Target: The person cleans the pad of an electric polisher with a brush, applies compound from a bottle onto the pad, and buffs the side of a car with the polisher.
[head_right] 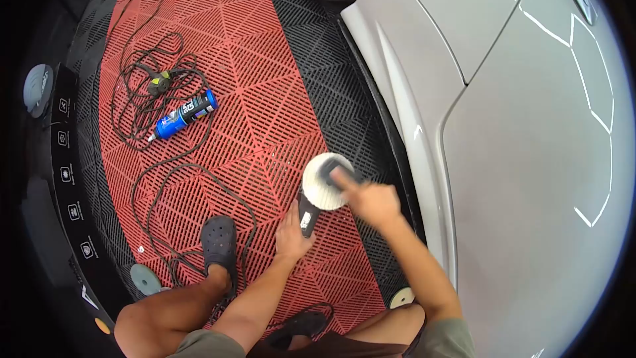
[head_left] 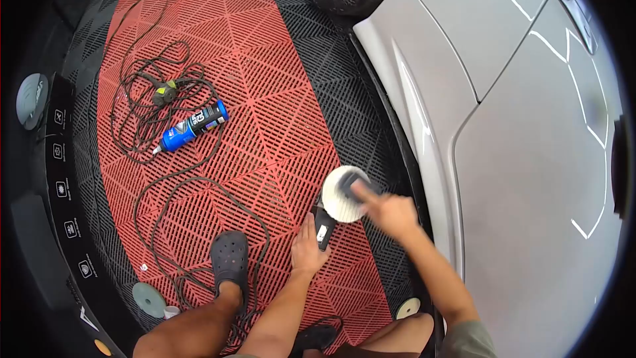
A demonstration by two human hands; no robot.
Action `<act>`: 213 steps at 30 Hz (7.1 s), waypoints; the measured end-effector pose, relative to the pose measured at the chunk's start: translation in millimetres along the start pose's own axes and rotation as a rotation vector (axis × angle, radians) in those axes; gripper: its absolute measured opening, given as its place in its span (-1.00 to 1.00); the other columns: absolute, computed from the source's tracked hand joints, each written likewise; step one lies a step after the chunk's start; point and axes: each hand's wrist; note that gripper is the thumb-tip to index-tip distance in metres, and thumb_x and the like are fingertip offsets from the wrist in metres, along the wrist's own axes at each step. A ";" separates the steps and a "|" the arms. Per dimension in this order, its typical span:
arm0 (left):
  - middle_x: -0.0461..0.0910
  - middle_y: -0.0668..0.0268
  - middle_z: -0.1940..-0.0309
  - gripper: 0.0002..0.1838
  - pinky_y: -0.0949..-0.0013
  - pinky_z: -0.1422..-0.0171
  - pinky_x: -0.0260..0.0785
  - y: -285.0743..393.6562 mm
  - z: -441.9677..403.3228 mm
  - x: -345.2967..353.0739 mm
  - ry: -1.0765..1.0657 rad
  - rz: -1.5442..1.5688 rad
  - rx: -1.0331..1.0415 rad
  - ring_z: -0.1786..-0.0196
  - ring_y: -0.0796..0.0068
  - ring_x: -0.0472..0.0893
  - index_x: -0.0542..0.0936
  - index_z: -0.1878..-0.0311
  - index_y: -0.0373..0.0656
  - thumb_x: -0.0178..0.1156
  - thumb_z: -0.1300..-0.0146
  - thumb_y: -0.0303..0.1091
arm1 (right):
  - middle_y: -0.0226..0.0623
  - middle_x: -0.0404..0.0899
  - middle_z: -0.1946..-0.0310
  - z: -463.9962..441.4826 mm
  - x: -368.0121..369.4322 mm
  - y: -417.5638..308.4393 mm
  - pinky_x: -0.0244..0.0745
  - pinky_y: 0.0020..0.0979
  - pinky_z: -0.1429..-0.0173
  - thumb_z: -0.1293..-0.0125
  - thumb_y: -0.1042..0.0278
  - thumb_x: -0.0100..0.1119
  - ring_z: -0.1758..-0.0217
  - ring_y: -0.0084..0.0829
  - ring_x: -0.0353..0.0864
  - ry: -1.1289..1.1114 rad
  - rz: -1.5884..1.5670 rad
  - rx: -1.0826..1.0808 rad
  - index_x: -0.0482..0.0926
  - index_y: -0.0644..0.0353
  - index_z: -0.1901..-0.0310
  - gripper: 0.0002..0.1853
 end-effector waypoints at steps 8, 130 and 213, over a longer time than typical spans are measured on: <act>0.21 -0.04 -0.52 0.11 0.08 -0.52 0.28 1.6 -0.9 -4.4 -0.019 0.016 -0.019 -0.47 -0.01 0.37 0.02 -0.58 -0.32 0.44 -0.01 -0.26 | -0.16 0.68 0.50 -10.5 9.5 -2.5 0.59 -0.17 0.47 -0.39 -0.12 0.17 0.54 -0.19 0.70 0.073 -0.077 -0.107 0.35 -0.51 -0.46 -0.40; 0.20 -0.02 -0.53 0.18 0.10 -0.55 0.25 2.2 -25.2 -0.6 -0.086 0.032 -0.022 -0.51 0.00 0.31 -0.01 -0.59 -0.32 0.49 0.01 -0.19 | -0.06 0.69 0.48 -6.6 -1.7 -13.2 0.59 -0.05 0.44 -0.39 -0.08 0.18 0.49 -0.05 0.71 0.120 -0.071 0.010 0.24 -0.54 -0.51 -0.33; 0.25 -0.09 -0.49 0.17 0.12 -0.55 0.26 6.7 -29.5 2.6 -0.033 0.059 0.006 -0.47 -0.01 0.37 -0.01 -0.59 -0.32 0.47 0.02 -0.23 | -0.06 0.65 0.52 -21.5 23.5 -11.9 0.60 0.00 0.40 -0.37 -0.10 0.22 0.47 -0.01 0.71 0.188 -0.161 0.046 0.28 -0.54 -0.50 -0.34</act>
Point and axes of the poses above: each hand's wrist, its own z-axis away from the middle knuckle, its own x-axis out of the palm, y = z × x
